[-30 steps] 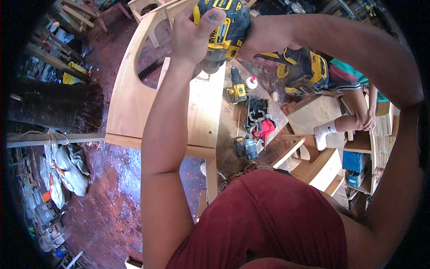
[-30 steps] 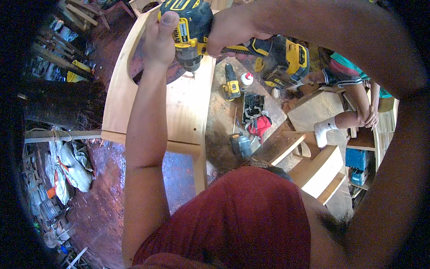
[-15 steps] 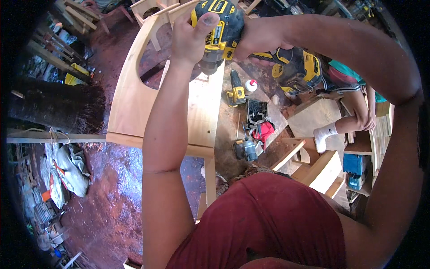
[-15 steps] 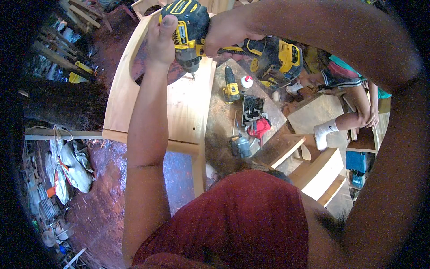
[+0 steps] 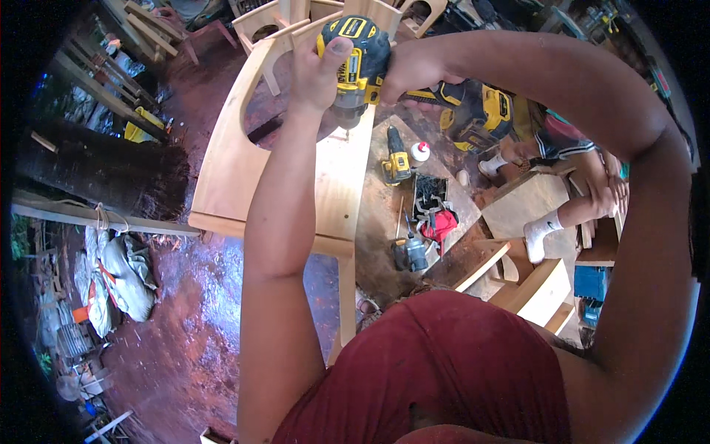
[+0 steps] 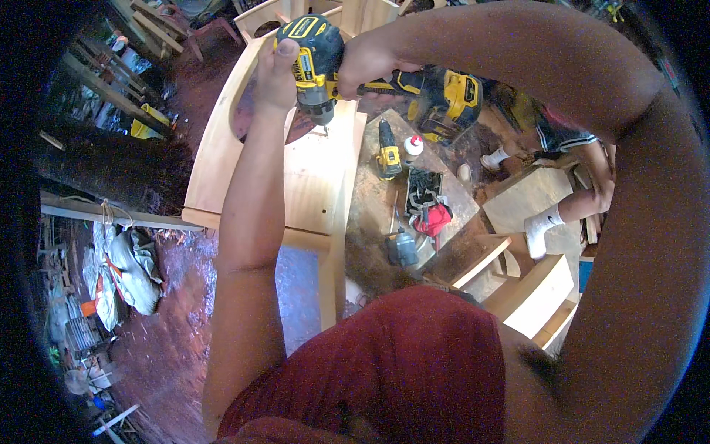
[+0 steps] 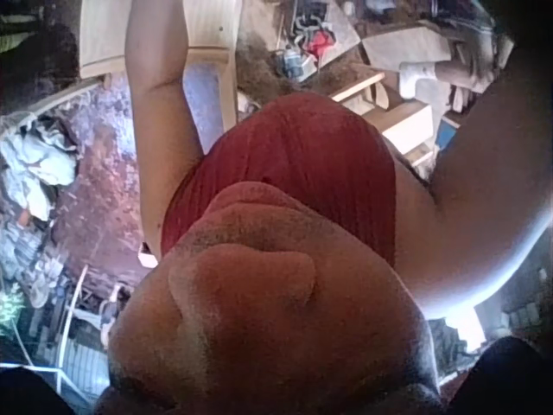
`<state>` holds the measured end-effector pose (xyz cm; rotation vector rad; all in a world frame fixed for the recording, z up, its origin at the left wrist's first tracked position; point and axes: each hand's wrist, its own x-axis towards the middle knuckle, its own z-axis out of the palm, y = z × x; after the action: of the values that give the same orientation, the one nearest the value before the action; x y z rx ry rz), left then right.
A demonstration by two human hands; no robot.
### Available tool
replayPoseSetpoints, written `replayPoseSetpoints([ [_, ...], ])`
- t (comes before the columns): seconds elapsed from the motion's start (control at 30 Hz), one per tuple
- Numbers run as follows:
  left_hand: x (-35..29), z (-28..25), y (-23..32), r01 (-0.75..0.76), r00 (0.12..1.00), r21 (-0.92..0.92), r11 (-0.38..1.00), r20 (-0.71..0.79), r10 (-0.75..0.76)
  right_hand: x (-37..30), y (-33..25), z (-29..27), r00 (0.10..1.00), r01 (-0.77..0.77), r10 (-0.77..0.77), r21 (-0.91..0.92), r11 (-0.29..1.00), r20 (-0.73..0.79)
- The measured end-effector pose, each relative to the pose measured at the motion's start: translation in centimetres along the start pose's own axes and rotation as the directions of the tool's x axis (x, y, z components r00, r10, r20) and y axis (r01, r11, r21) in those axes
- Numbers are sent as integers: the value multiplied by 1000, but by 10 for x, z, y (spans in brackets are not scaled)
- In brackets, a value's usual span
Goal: The person assembles a wooden chair by fastening components with an impact driver, lifting and turning the wooden structure, drilling holes with a power drill, and driving screws into the holes with an impact driver.
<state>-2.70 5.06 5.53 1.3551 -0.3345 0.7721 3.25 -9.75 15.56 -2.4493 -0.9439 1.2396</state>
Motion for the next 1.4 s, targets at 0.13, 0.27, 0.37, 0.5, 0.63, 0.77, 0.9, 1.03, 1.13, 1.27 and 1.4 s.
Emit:
replayPoseSetpoints([
  [0.13, 2, -5, -10, 11, 1000, 63, 998, -20, -10, -3, 2, 0, 1000, -25, 25, 3, 1000, 8],
  [0.27, 4, -5, -8, 18, 1000, 125, 992, 11, -20, -2, 1, 0, 1000, 5, -5, 2, 1000, -5],
  [0.37, 1, -4, -6, 58, 998, 12, 998, 24, -58, -2, 1, -2, 998, 8, -7, -5, 1000, 61],
  [0.5, -2, -6, -3, 106, 994, 24, 994, 16, -107, -2, 0, -1, 999, 0, 1, -17, 1000, 46],
  [0.63, -18, -6, -16, 11, 997, 138, 990, -75, 0, -4, -2, -1, 1000, 9, -8, -35, 999, 23],
  [0.77, -17, -1, -17, -46, 997, 33, 998, -55, 47, 1, -1, -3, 999, 13, -11, -37, 999, 50],
  [0.9, -16, 1, -16, -41, 999, -40, 998, -38, 39, 7, 3, -5, 999, -5, 7, -50, 999, 34],
  [1.03, -14, -3, -14, -6, 1000, -43, 999, -22, 5, 3, -2, -4, 1000, -1, 2, -4, 1000, 20],
  [1.13, -13, -4, -16, 37, 999, 7, 999, -18, -37, 2, 1, -4, 999, 34, -34, 6, 999, 0],
  [1.27, -14, -3, -17, 0, 1000, -19, 1000, -15, 0, 9, 4, -3, 999, 34, -34, 21, 999, 15],
  [1.4, -14, -4, -18, -32, 999, 8, 999, -20, 32, 2, -3, 1, 1000, -20, 20, 23, 1000, -9],
])
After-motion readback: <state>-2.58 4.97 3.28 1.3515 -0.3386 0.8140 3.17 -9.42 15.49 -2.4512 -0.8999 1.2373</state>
